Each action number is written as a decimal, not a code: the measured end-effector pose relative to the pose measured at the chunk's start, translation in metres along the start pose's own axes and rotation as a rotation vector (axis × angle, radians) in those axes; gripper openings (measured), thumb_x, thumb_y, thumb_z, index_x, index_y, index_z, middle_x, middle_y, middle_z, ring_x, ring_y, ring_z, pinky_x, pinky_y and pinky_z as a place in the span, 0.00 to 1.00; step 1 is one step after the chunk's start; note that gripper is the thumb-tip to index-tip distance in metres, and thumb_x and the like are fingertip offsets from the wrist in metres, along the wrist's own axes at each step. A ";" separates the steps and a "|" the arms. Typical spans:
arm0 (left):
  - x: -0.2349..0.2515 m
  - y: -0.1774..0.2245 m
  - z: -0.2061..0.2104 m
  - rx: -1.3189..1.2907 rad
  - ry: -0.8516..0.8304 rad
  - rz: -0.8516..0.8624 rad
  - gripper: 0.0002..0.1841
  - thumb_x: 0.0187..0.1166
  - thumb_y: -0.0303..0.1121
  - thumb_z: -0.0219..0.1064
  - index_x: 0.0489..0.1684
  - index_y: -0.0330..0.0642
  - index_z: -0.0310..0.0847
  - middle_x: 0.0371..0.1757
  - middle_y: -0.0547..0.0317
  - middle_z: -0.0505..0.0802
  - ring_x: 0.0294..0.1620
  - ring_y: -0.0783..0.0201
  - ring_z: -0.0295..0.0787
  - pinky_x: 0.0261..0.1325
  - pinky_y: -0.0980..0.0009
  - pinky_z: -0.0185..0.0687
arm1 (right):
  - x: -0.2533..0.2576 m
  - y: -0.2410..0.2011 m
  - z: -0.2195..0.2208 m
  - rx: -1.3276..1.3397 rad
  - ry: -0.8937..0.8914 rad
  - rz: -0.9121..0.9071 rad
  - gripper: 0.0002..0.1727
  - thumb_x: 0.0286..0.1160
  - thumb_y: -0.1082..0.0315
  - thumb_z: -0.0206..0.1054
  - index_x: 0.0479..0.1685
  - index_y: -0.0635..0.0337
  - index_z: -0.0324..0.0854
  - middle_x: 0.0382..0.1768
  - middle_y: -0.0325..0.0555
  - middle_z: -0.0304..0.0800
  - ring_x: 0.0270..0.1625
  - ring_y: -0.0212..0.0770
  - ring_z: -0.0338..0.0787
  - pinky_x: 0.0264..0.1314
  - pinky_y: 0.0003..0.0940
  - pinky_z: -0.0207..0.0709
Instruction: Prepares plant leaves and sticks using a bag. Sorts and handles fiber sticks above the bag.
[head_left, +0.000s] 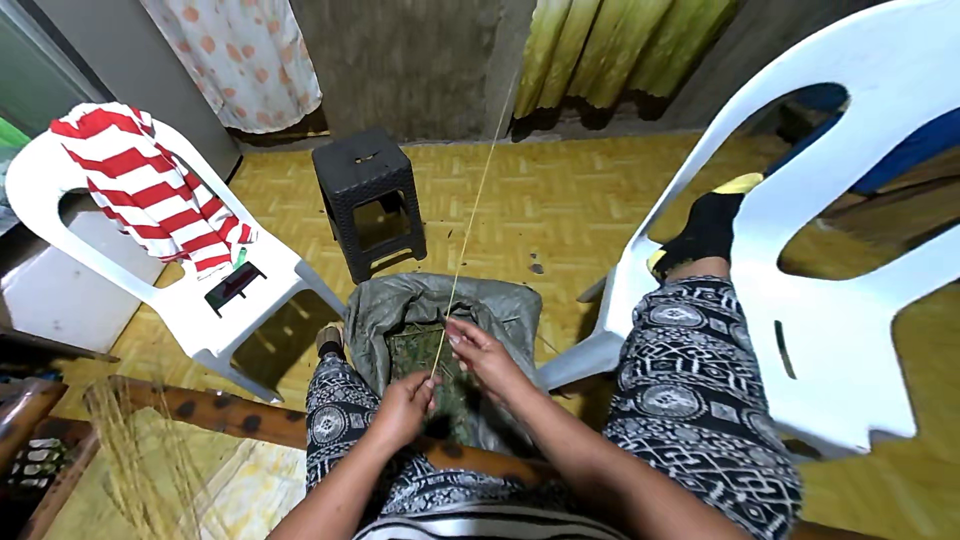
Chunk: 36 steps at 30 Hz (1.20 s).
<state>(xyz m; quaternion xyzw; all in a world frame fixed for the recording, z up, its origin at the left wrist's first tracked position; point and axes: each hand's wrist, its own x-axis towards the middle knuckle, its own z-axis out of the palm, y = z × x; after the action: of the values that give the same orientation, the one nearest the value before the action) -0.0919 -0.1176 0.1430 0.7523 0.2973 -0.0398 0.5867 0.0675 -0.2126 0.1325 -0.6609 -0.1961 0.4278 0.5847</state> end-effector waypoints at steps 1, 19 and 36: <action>-0.002 -0.003 0.000 -0.003 -0.005 0.008 0.17 0.94 0.31 0.50 0.66 0.36 0.82 0.33 0.65 0.85 0.30 0.75 0.77 0.40 0.76 0.76 | 0.001 -0.002 -0.001 0.022 0.007 0.016 0.23 0.90 0.70 0.57 0.82 0.64 0.69 0.55 0.46 0.84 0.36 0.27 0.80 0.38 0.21 0.75; -0.034 -0.029 -0.012 -0.047 -0.032 0.087 0.16 0.92 0.30 0.50 0.63 0.36 0.84 0.31 0.68 0.85 0.32 0.77 0.80 0.44 0.76 0.80 | 0.013 -0.023 -0.002 0.101 0.072 0.025 0.19 0.91 0.71 0.57 0.76 0.65 0.72 0.50 0.44 0.84 0.32 0.27 0.80 0.33 0.20 0.75; -0.066 -0.074 -0.020 -0.089 -0.090 0.080 0.16 0.91 0.31 0.51 0.60 0.38 0.85 0.30 0.71 0.85 0.31 0.79 0.80 0.42 0.78 0.79 | 0.033 -0.048 -0.020 0.108 0.192 -0.039 0.19 0.91 0.70 0.57 0.77 0.58 0.74 0.44 0.42 0.84 0.28 0.27 0.78 0.30 0.21 0.74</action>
<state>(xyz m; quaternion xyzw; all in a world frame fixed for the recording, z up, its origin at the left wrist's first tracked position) -0.1887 -0.1162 0.1122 0.7342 0.2415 -0.0369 0.6334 0.1132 -0.1881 0.1655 -0.6623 -0.1287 0.3613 0.6437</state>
